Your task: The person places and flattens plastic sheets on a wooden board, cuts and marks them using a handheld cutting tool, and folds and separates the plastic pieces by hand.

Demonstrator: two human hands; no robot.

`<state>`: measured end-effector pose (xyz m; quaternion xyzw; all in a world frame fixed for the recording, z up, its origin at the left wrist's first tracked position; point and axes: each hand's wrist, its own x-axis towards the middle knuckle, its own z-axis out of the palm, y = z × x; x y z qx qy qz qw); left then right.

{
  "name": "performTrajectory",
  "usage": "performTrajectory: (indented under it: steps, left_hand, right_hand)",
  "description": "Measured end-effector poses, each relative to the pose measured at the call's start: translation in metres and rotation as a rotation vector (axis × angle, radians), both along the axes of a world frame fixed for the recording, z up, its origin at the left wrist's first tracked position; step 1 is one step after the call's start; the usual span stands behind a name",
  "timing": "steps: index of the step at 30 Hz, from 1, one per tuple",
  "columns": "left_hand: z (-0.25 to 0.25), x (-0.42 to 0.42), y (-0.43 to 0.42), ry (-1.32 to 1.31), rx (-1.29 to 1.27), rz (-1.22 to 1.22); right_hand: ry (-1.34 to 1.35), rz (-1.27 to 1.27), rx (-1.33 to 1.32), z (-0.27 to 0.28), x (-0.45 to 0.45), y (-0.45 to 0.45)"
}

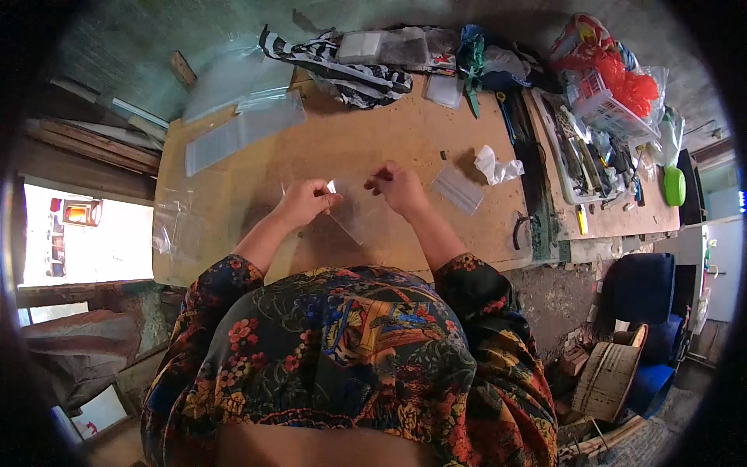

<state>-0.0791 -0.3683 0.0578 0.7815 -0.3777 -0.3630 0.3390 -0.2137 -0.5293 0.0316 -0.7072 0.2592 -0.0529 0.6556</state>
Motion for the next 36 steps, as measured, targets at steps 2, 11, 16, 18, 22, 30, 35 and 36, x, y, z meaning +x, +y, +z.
performTrajectory:
  steps: [2, 11, 16, 18, 22, 30, 35, 36]
  left_hand:
    - [-0.008, 0.008, 0.008, -0.011, 0.042, 0.043]
    - [-0.045, 0.024, 0.030, -0.826, 0.235, 0.092]
    - [-0.044, 0.004, 0.006, -0.878, -0.026, -0.338]
    - [-0.057, -0.007, -0.003, -0.855, 0.031, -0.321]
    - [-0.067, -0.003, 0.000, -0.845, 0.242, -0.250]
    - [-0.068, 0.012, 0.026, -0.894, 0.427, -0.092]
    - [-0.069, 0.009, 0.029, -0.854, 0.407, -0.051]
    - [-0.072, 0.008, 0.030, -0.857, 0.412, -0.051]
  right_hand:
    - [0.093, -0.189, 0.076, -0.009, -0.001, 0.003]
    - [-0.099, -0.556, 0.374, -0.068, -0.039, 0.017]
    - [-0.085, -0.205, -0.956, -0.039, -0.048, 0.018]
    - [-0.043, 0.022, -1.026, -0.044, -0.031, 0.012]
    - [0.126, 0.369, -1.221, -0.043, -0.012, 0.014]
    - [0.309, 0.188, -1.302, -0.033, -0.058, 0.040]
    - [0.356, 0.157, -1.271, -0.022, -0.052, 0.051]
    - [0.286, 0.249, -1.250, -0.025, -0.043, 0.051]
